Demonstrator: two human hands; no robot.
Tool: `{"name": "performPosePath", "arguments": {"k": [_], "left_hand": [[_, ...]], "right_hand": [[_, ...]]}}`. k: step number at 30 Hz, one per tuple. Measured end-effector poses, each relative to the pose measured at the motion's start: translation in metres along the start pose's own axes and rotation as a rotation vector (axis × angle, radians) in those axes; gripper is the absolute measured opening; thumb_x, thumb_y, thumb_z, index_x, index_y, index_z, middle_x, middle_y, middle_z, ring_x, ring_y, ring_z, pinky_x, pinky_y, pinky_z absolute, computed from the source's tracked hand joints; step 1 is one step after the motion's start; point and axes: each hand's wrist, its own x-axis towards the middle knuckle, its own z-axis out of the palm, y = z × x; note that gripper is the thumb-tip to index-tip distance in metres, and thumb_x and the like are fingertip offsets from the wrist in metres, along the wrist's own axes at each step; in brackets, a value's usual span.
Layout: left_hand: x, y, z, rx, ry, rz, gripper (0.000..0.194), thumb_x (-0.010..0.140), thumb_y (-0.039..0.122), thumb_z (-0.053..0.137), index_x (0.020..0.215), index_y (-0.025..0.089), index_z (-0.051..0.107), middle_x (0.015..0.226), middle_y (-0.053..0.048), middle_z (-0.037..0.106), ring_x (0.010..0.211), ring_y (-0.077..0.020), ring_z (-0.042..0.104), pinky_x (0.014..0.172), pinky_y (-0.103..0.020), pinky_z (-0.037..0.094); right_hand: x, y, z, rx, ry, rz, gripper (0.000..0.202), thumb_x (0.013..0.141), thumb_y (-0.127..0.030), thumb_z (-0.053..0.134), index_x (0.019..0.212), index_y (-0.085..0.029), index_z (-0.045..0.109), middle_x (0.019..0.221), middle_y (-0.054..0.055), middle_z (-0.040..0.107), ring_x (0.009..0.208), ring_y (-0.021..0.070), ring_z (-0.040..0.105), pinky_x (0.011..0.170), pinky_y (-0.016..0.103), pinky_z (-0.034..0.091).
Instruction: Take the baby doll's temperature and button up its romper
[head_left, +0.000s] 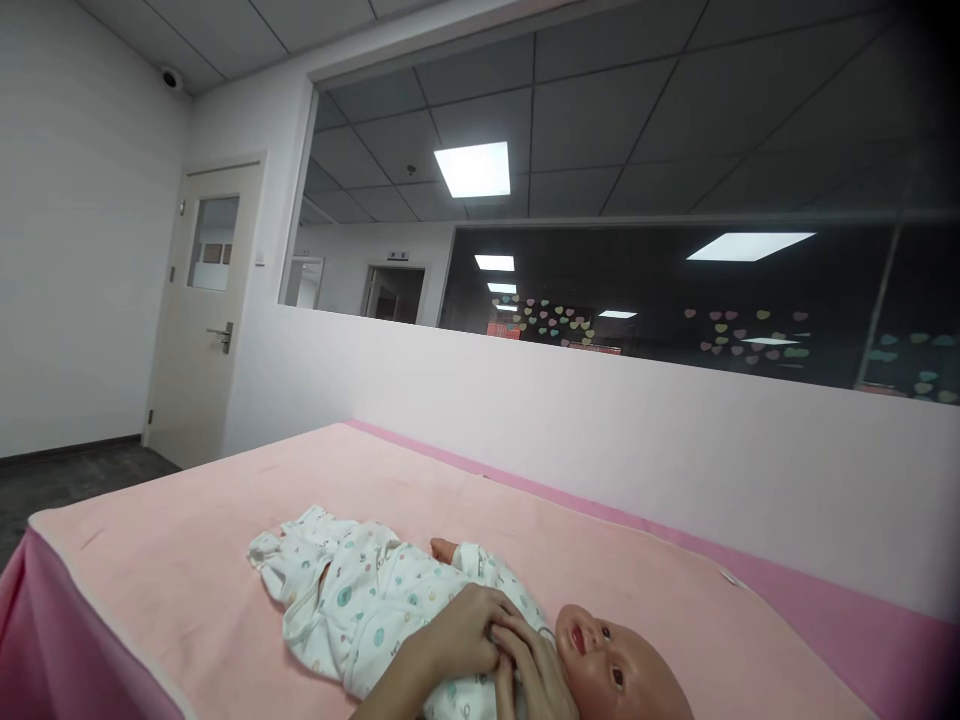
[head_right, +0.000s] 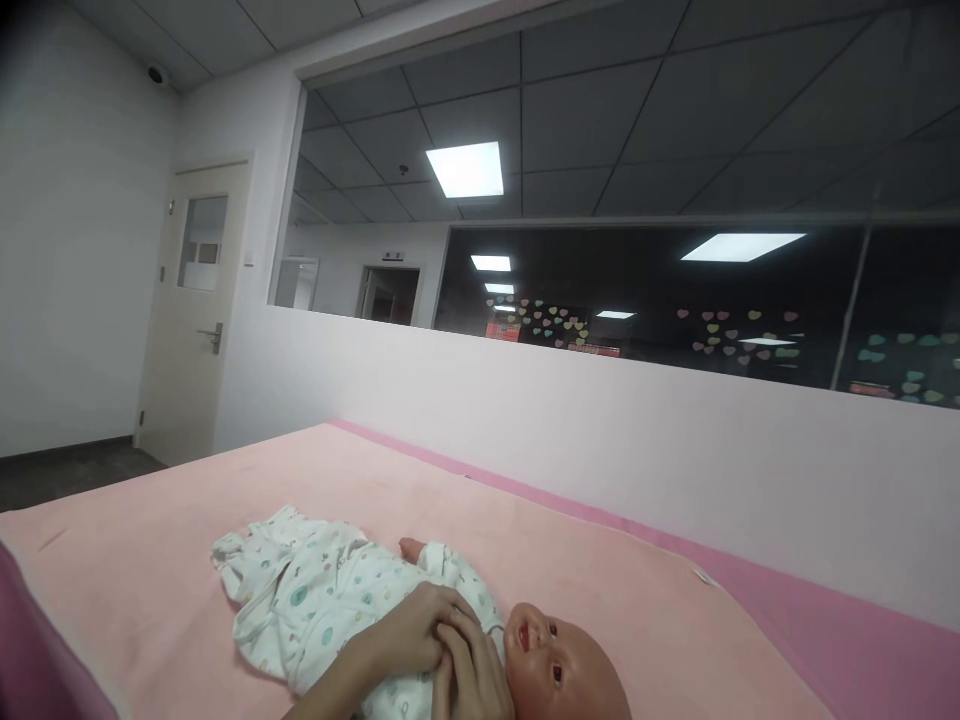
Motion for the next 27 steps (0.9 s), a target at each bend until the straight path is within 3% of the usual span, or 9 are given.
{"name": "performPosePath", "arguments": {"k": [5, 12, 17, 22, 27], "left_hand": [[-0.004, -0.001, 0.005, 0.124, 0.087, -0.01, 0.036, 0.059, 0.005, 0.044, 0.085, 0.014, 0.066, 0.091, -0.004, 0.065, 0.082, -0.0147, 0.058, 0.076, -0.023, 0.046], [-0.009, -0.001, 0.008, 0.474, 0.115, 0.03, 0.017, 0.069, 0.015, 0.048, 0.078, 0.015, 0.063, 0.08, -0.004, 0.06, 0.078, -0.0148, 0.054, 0.07, -0.024, 0.042], [-0.009, 0.007, 0.01, 0.662, 0.112, 0.084, 0.016, 0.074, 0.015, 0.046, 0.079, 0.014, 0.061, 0.08, -0.006, 0.058, 0.079, -0.016, 0.051, 0.074, -0.027, 0.039], [-0.016, 0.01, 0.006, 0.519, 0.197, -0.012, 0.016, 0.072, 0.018, 0.05, 0.081, 0.015, 0.063, 0.082, -0.004, 0.06, 0.082, -0.0149, 0.05, 0.076, -0.026, 0.038], [-0.023, 0.011, 0.003, 0.303, 0.238, -0.053, 0.019, 0.072, 0.022, 0.052, 0.084, 0.02, 0.066, 0.085, 0.0, 0.062, 0.084, -0.0127, 0.051, 0.079, -0.024, 0.037]], "right_hand": [[0.001, 0.001, 0.001, 0.052, -0.009, -0.031, 0.023, 0.08, -0.016, 0.042, 0.099, -0.018, 0.056, 0.098, 0.009, 0.058, 0.092, 0.0205, 0.055, 0.076, 0.035, 0.048], [0.006, -0.009, -0.009, 0.053, -0.062, 0.012, 0.02, 0.08, -0.015, 0.039, 0.086, -0.018, 0.058, 0.094, 0.008, 0.055, 0.088, 0.0188, 0.054, 0.074, 0.033, 0.048], [0.003, -0.012, -0.009, 0.014, -0.071, 0.057, 0.019, 0.081, -0.012, 0.036, 0.081, -0.016, 0.055, 0.089, 0.008, 0.053, 0.08, 0.0179, 0.052, 0.07, 0.033, 0.047], [0.0, -0.01, -0.005, -0.031, -0.029, 0.036, 0.02, 0.079, -0.012, 0.037, 0.085, -0.017, 0.055, 0.091, 0.008, 0.054, 0.085, 0.0194, 0.053, 0.073, 0.034, 0.048], [-0.006, -0.006, 0.001, -0.05, 0.004, 0.121, 0.021, 0.081, -0.01, 0.036, 0.089, -0.017, 0.053, 0.093, 0.008, 0.056, 0.088, 0.0191, 0.054, 0.076, 0.033, 0.048]]}}
